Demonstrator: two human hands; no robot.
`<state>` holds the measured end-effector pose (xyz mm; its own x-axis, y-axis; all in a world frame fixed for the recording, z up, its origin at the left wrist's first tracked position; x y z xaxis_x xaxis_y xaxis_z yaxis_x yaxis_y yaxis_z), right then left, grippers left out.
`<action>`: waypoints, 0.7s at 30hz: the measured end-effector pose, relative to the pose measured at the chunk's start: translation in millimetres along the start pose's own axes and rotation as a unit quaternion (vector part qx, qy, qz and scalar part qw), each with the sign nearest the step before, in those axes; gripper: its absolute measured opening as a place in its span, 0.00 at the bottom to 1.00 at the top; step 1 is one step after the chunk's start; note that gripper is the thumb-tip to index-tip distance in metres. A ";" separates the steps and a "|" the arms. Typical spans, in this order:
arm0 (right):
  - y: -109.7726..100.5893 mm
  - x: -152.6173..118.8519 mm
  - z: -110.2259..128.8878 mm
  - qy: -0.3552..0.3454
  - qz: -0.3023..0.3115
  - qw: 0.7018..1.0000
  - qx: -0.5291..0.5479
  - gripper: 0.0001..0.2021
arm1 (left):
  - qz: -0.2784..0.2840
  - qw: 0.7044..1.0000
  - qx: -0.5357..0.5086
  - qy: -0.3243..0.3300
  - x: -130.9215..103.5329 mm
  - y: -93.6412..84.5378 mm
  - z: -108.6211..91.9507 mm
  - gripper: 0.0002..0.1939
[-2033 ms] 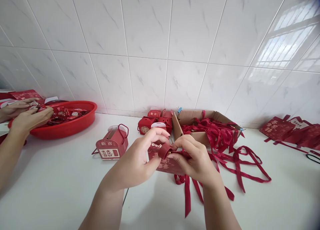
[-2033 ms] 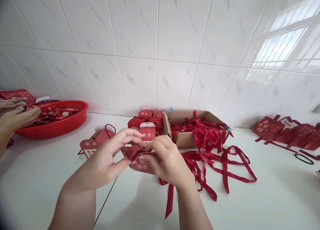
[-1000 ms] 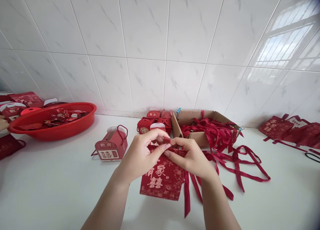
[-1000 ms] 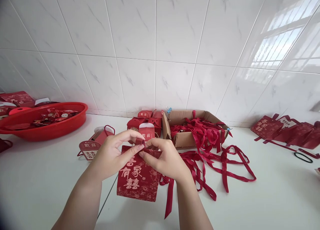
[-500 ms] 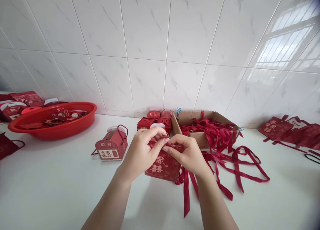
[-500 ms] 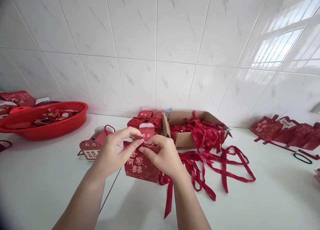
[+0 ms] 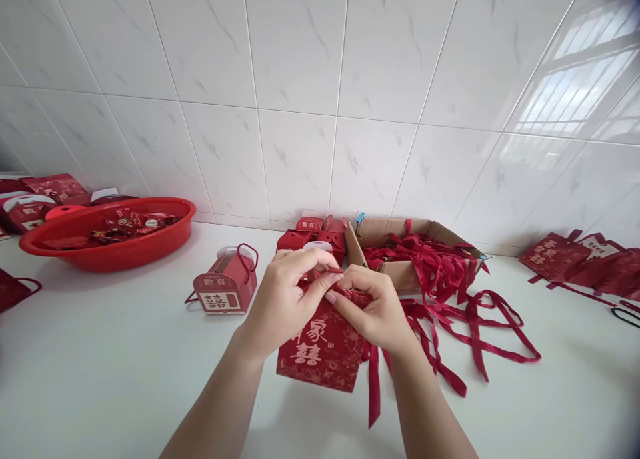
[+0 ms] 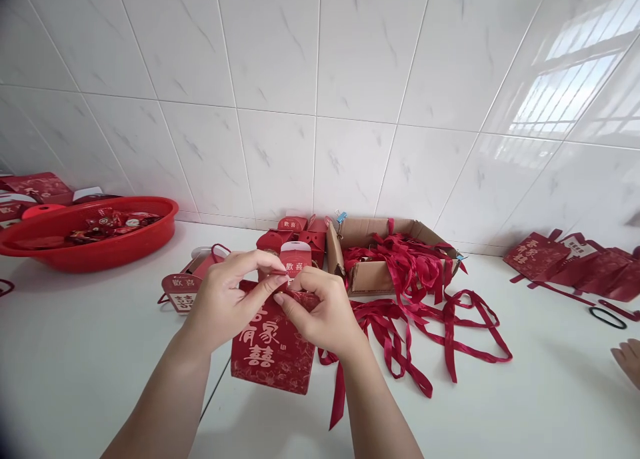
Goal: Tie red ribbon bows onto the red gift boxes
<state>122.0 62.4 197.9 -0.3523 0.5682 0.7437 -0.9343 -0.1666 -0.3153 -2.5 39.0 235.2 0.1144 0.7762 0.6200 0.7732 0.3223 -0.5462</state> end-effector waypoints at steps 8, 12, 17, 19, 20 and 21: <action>5.7 0.3 -3.4 0.060 0.030 0.997 0.024 0.03 | 0.052 0.998 -0.021 -0.034 2.3 0.3 4.0 0.04; 6.0 -0.5 -4.2 0.066 0.049 0.997 -0.011 0.04 | 0.057 0.997 -0.009 -0.044 1.6 2.2 9.3 0.03; 5.8 -2.2 -12.2 0.102 0.061 0.992 -0.037 0.04 | 0.052 0.998 0.010 -0.041 1.5 5.7 12.5 0.08; 7.5 -2.3 -14.3 0.105 0.063 0.992 -0.030 0.05 | 0.044 0.998 0.009 -0.048 2.0 5.8 13.8 0.09; 8.4 -2.2 -14.9 0.102 0.063 0.992 -0.026 0.05 | 0.038 0.998 0.007 -0.051 2.2 5.5 13.9 0.09; 8.9 -2.0 -15.5 0.099 0.060 0.993 -0.022 0.05 | 0.033 0.998 0.004 -0.051 2.4 5.2 13.7 0.08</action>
<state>115.3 72.3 184.4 -0.4388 0.6941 0.5707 -0.8817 -0.2100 -0.4225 -6.7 49.9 226.1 0.1001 0.8474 0.5214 0.7608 0.2726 -0.5890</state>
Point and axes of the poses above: each hand's wrist, its own x-axis towards the middle knuckle, its own y-axis out of the palm, z = x × y, the point moved 6 cm from there along x, towards the middle knuckle, and after that the axes turned 9 degrees about -y, right-handed, at the moved point
